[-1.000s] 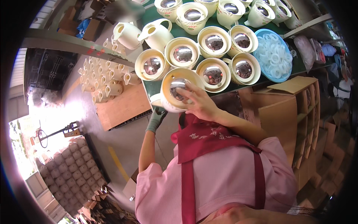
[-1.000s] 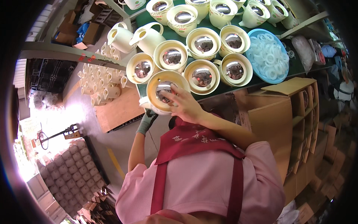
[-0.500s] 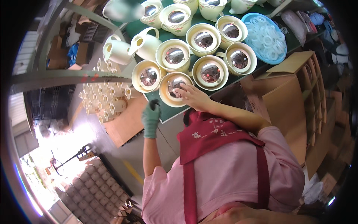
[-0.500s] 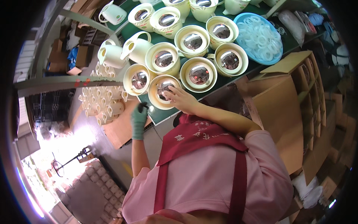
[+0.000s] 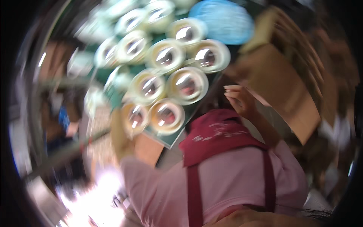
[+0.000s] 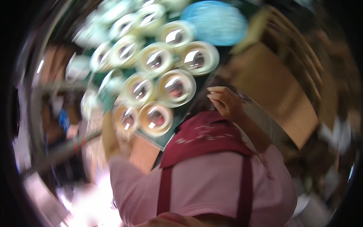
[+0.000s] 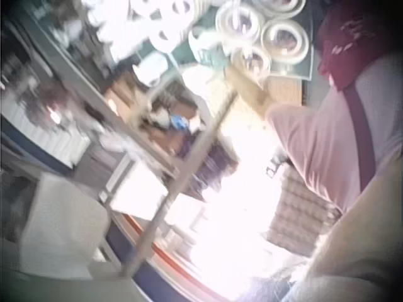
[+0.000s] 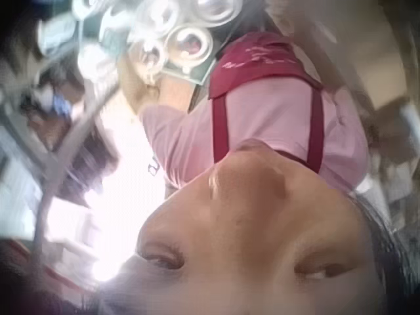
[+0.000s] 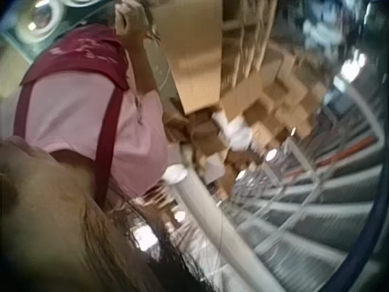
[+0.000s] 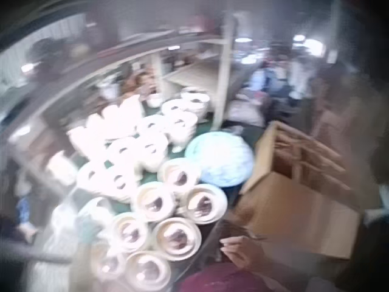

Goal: The person assembles white electric kettles by inserting black heating elements into the kettle bases and placing lids on top. They then move to a second station to assemble black pots by inserting black rings into the pot bases and placing lids on top. The person handles items one at a time and places finished units into cardboard boxes.

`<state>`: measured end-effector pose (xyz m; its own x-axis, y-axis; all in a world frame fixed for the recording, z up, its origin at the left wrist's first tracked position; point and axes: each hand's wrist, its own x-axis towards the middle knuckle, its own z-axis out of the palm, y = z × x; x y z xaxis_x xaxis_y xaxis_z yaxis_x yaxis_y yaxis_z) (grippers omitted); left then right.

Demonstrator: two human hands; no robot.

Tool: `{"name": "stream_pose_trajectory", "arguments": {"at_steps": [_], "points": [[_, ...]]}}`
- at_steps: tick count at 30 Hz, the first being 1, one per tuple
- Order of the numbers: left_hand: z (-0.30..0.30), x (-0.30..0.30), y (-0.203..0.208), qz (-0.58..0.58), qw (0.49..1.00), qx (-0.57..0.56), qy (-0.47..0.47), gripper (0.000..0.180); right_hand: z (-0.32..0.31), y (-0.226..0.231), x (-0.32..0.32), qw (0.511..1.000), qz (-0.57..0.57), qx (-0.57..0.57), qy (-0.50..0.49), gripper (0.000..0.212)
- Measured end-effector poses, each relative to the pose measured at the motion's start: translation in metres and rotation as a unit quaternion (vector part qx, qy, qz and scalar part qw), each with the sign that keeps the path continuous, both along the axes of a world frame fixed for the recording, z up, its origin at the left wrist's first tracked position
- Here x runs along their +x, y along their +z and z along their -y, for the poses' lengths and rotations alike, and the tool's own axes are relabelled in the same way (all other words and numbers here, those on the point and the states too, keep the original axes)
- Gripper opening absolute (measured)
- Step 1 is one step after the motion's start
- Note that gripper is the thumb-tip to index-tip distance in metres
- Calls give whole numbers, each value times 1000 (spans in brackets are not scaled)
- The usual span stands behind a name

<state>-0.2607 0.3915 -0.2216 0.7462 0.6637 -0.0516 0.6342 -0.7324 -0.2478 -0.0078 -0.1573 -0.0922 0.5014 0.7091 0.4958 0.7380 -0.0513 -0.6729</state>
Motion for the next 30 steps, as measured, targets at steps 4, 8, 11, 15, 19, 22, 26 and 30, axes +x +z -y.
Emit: {"name": "stream_pose_trajectory", "arguments": {"at_steps": [4,8,11,15,19,22,26,30], "points": [[-11,-28,-28,-2,999,-7,42,90,94,40,76,958,116,-31,-260,15],[-18,-29,-19,-25,991,18,133,88,207,55,167,861,70,-24,-503,14],[-5,-21,15,-91,984,52,145,80,370,-2,261,742,139,-349,-555,24],[29,49,57,153,976,68,-136,55,593,-102,283,682,-74,-507,-521,30],[148,210,98,305,920,-67,-237,43,709,-110,305,828,-332,-235,-386,47],[249,342,146,327,857,-102,-385,30,676,-167,276,732,-84,-529,-421,58],[302,471,59,203,881,-356,-237,32,602,-117,282,690,26,-574,-440,69],[320,581,-79,-24,922,-365,-131,50,565,-77,269,711,110,-538,-440,84]]}}
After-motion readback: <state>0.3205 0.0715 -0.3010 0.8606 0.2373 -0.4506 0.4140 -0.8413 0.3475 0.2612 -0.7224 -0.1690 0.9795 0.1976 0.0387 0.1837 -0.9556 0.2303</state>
